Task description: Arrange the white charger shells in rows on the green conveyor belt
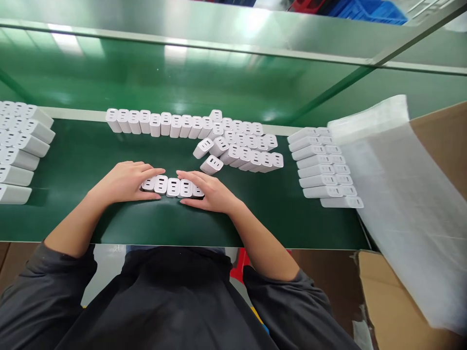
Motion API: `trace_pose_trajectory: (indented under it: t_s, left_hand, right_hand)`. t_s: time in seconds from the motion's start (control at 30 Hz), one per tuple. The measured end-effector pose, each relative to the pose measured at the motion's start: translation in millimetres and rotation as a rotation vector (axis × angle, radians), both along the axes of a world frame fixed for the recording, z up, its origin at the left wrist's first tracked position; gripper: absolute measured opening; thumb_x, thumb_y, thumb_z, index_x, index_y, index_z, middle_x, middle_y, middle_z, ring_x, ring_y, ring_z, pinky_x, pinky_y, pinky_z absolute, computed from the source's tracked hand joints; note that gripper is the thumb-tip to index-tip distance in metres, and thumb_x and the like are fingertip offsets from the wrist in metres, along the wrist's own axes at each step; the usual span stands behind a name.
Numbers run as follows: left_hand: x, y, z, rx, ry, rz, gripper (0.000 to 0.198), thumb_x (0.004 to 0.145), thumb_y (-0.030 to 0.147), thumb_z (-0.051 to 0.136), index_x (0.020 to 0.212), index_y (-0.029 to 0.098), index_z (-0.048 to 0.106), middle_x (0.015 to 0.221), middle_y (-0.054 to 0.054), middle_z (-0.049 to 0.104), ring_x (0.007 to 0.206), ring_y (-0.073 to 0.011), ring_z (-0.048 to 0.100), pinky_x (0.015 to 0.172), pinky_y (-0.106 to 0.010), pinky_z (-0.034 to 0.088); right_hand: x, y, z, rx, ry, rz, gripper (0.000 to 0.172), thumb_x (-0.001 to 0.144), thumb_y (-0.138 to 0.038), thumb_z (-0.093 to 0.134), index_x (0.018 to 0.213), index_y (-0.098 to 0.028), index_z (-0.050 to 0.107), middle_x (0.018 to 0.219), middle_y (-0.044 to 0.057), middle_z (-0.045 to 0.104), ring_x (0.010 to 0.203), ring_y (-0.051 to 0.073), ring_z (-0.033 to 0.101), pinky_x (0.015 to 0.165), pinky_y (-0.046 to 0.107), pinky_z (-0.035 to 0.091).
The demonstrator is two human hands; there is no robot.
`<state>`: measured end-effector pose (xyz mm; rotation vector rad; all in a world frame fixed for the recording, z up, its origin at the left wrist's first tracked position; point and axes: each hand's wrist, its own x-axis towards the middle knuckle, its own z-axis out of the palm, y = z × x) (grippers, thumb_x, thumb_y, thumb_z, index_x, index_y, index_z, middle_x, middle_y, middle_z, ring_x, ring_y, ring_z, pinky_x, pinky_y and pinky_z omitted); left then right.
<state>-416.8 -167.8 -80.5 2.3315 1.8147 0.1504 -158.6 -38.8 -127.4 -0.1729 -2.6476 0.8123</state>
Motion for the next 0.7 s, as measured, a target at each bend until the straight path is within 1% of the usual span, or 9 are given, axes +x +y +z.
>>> trace_pose_trajectory:
  t_s: [0.13, 0.3, 0.53, 0.63, 0.7]
  left_hand:
    - [2.2, 0.3, -0.2, -0.010, 0.004, 0.006, 0.061, 0.092, 0.067, 0.049, 0.133, 0.024, 0.063, 0.109, -0.008, 0.074, 0.094, -0.0261, 0.069, 0.074, -0.035, 0.049]
    - [4.8, 0.1, 0.6, -0.008, 0.009, -0.003, 0.060, 0.093, 0.066, 0.049, 0.131, 0.023, 0.064, 0.107, -0.008, 0.074, 0.092, -0.0258, 0.069, 0.071, -0.034, 0.048]
    - [6.2, -1.4, 2.5, -0.011, 0.032, -0.004, 0.057, 0.094, 0.064, 0.047, 0.130, 0.022, 0.064, 0.110, -0.008, 0.074, 0.094, -0.0245, 0.070, 0.065, -0.032, 0.045]
    - [7.6, -2.0, 2.8, -0.010, 0.030, -0.002, 0.059, 0.093, 0.065, 0.048, 0.131, 0.022, 0.063, 0.109, -0.008, 0.074, 0.094, -0.0251, 0.070, 0.066, -0.032, 0.046]
    - [7.8, -2.2, 4.7, -0.023, 0.010, 0.002, 0.065, 0.091, 0.070, 0.049, 0.134, 0.023, 0.061, 0.110, -0.009, 0.074, 0.093, -0.0254, 0.069, 0.069, -0.032, 0.047]
  right_hand:
    - [-0.5, -2.0, -0.2, 0.053, 0.003, -0.029, 0.061, 0.096, -0.042, 0.059, 0.151, -0.024, 0.038, 0.123, 0.012, 0.067, 0.103, 0.025, 0.066, 0.083, 0.039, 0.058]
    - [0.3, -2.8, -0.8, 0.095, 0.023, -0.027, 0.058, 0.098, -0.040, 0.058, 0.149, -0.022, 0.040, 0.117, 0.012, 0.068, 0.097, 0.024, 0.066, 0.079, 0.036, 0.058]
    - [0.1, -4.2, 0.3, 0.131, 0.065, -0.030, 0.057, 0.098, -0.038, 0.058, 0.149, -0.020, 0.040, 0.115, 0.011, 0.069, 0.095, 0.023, 0.067, 0.078, 0.035, 0.058]
    - [0.1, -4.2, 0.6, 0.137, 0.053, -0.031, 0.058, 0.098, -0.039, 0.058, 0.150, -0.021, 0.038, 0.117, 0.011, 0.069, 0.096, 0.023, 0.068, 0.078, 0.035, 0.059]
    - [0.2, -4.1, 1.2, 0.143, 0.040, -0.032, 0.061, 0.098, -0.040, 0.058, 0.152, -0.023, 0.036, 0.120, 0.011, 0.069, 0.098, 0.024, 0.068, 0.079, 0.036, 0.059]
